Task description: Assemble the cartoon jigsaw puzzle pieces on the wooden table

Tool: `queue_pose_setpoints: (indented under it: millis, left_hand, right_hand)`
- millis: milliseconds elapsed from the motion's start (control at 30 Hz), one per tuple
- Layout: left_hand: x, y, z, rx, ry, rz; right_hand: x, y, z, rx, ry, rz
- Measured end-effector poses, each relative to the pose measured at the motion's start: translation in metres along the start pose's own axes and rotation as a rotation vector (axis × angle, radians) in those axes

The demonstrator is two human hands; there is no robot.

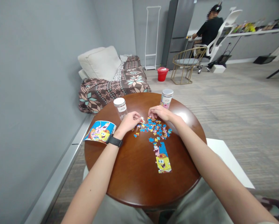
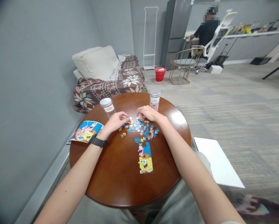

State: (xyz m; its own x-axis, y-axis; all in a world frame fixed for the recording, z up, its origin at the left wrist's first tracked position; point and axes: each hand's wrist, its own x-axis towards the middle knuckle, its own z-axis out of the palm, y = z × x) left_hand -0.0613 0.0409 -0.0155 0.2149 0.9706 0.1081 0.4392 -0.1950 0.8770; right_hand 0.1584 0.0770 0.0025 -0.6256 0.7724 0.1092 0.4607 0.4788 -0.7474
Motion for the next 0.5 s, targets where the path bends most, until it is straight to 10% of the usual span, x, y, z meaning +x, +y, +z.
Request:
queue_pose_setpoints:
  millis: [500]
  left_hand:
    - [-0.013, 0.021, -0.007, 0.549, -0.18, 0.342]
  right_hand:
    - [0.0, -0.001, 0.002, -0.001, 0.0, 0.009]
